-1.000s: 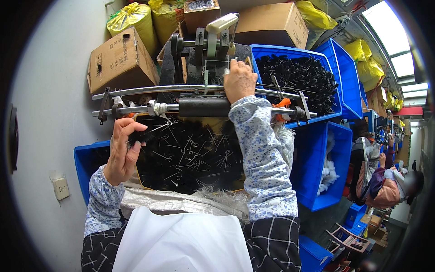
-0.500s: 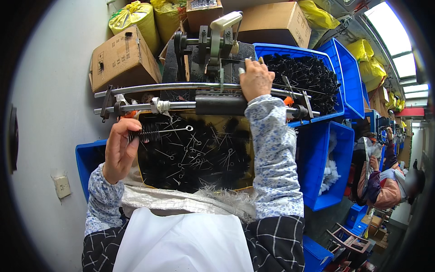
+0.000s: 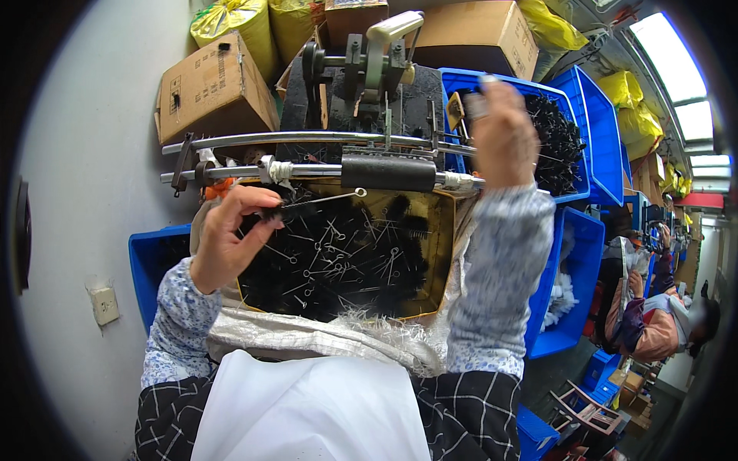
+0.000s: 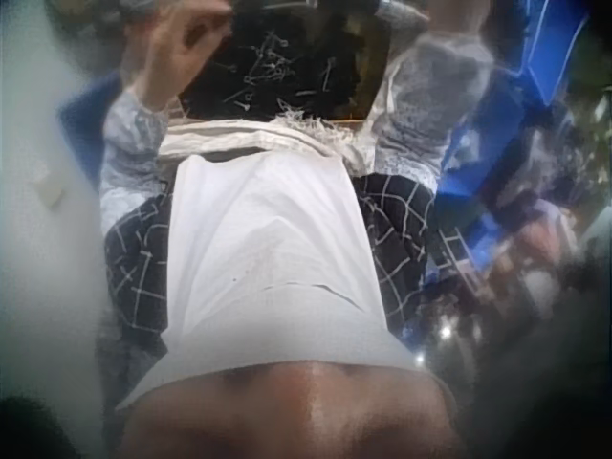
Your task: The person assembles small metal wire components and plastic parts using a manual benchtop machine.
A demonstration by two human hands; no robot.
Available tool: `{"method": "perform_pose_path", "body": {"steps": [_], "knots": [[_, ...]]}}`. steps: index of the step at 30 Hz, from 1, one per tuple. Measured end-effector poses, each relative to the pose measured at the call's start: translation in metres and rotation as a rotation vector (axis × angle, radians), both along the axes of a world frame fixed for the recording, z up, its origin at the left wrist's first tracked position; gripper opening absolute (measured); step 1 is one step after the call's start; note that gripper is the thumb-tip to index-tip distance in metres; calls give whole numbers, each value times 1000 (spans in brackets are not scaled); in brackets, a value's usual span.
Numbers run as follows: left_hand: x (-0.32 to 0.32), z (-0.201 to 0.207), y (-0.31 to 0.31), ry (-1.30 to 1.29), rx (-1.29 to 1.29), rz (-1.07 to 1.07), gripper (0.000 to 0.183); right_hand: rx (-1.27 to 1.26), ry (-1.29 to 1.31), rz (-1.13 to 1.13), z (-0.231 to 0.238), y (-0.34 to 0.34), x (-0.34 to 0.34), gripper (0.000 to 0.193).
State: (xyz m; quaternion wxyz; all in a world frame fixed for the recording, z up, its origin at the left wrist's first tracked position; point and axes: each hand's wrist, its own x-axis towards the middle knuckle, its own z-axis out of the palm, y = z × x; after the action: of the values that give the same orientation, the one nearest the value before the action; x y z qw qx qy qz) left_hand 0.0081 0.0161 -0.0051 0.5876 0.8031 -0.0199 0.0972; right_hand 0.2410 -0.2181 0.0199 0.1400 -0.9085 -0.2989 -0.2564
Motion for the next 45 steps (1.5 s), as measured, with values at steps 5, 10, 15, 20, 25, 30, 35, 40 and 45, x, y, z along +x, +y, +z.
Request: {"method": "perform_pose_path", "body": {"steps": [5, 10, 15, 20, 25, 30, 35, 40, 45], "knots": [[9, -16, -25, -205, -81, 126, 20, 25, 532, 656, 2, 60, -124, 23], [-13, -24, -1, 28, 72, 181, 29, -8, 310, 200, -41, 58, -55, 16], [-23, -60, 11, 154, 830, 156, 34, -224, 150, -26, -72, 53, 2, 21], [-20, -65, 14, 140, 968, 101, 33, -205, 215, -14, -76, 57, 7, 24], [-21, -60, 13, 239, 979, 68, 37, -171, 274, -11, -75, 61, 5, 24], [-20, -48, 15, 178, 829, -2, 37, -130, 263, 37, -83, 57, 22, 26], [-22, -19, 18, 113, 681, -10, 33, -284, 197, -1, -79, 53, 22, 28], [-25, 4, 26, -56, 654, 113, 28, -261, 327, -195, -70, 45, 4, 37], [-23, 11, 28, -70, 423, 183, 27, -94, 279, -85, -86, 49, 5, 34]]}}
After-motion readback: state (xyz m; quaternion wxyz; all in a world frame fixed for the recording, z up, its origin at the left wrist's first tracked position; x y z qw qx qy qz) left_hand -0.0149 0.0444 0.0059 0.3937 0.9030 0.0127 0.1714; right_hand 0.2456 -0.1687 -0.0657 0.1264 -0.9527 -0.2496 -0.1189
